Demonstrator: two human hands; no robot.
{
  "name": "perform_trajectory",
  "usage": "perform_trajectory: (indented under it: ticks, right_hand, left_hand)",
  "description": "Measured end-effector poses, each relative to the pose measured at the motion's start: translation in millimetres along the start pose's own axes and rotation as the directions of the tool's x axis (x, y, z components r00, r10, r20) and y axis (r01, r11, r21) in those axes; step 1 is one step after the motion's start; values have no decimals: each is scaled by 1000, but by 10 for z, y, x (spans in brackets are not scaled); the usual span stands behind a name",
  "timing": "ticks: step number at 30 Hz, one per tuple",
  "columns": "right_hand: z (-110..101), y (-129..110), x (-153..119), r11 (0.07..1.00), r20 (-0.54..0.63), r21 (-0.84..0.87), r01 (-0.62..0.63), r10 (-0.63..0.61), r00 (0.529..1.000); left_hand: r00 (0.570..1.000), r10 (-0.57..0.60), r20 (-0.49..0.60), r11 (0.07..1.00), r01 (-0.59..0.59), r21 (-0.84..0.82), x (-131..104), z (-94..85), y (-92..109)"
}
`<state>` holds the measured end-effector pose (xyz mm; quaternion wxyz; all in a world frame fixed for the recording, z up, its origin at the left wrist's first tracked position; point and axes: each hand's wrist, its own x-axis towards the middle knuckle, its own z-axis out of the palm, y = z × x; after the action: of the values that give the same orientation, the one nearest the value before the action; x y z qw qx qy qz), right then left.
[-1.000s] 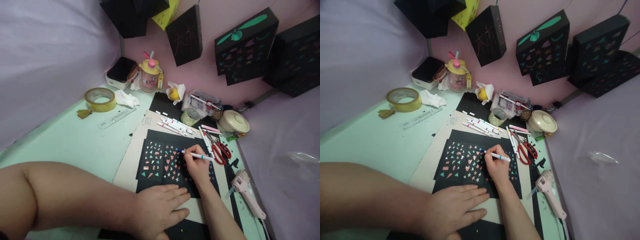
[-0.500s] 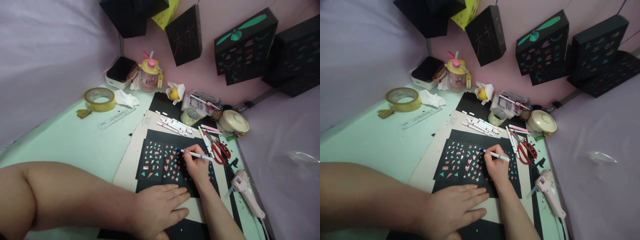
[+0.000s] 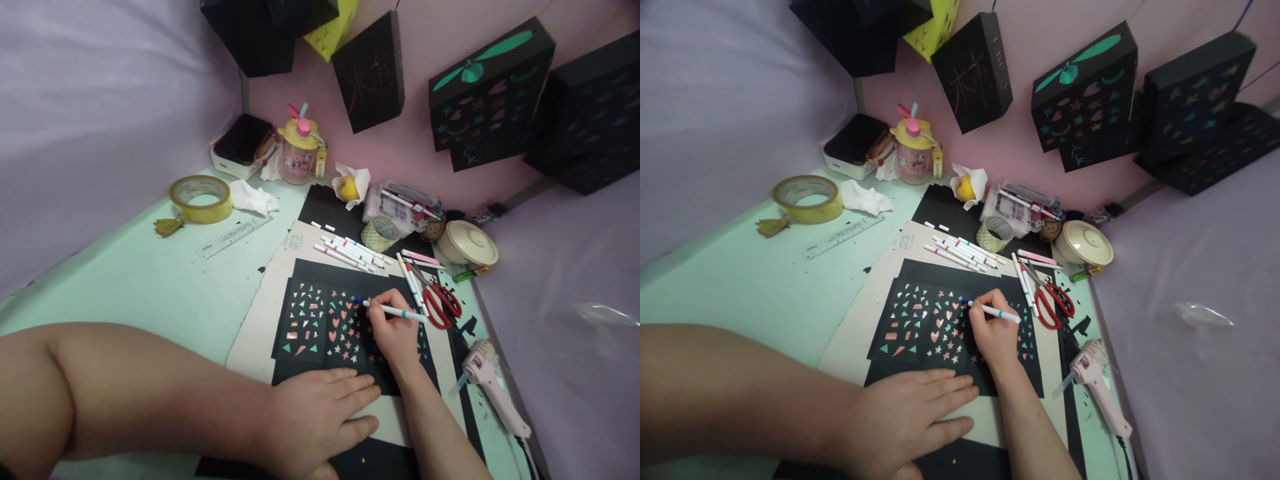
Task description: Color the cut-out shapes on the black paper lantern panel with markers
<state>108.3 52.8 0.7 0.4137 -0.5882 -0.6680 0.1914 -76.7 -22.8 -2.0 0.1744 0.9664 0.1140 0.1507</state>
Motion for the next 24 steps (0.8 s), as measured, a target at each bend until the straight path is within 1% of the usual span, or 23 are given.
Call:
perform_trajectory:
  ticks: [4,8,13,18,21,24]
  right_hand:
    - [3,-1,1,1000,0,9,-5,5,1000]
    - [0,-4,1,1000,0,-10,-23,23,1000]
    - [6,9,-3,999,8,-2,-37,37,999]
    - [12,9,-3,999,13,-8,-39,39,999]
    - [11,-2,0,1000,-2,-11,-27,27,1000]
    - [11,0,-1,1000,11,-11,-24,24,1000]
  left_hand:
    - [1000,1,-13,1000,-1,-3,-2,-21,4]
    - [1000,9,27,1000,-9,-1,8,-53,5]
    - [1000,5,1,1000,-5,-7,3,-19,4]
    - [999,3,44,1000,-2,-10,-2,-33,2]
    - [1000,3,19,1000,-3,-15,-3,-33,4]
    - [1000,3,16,1000,-3,-14,-4,-17,7]
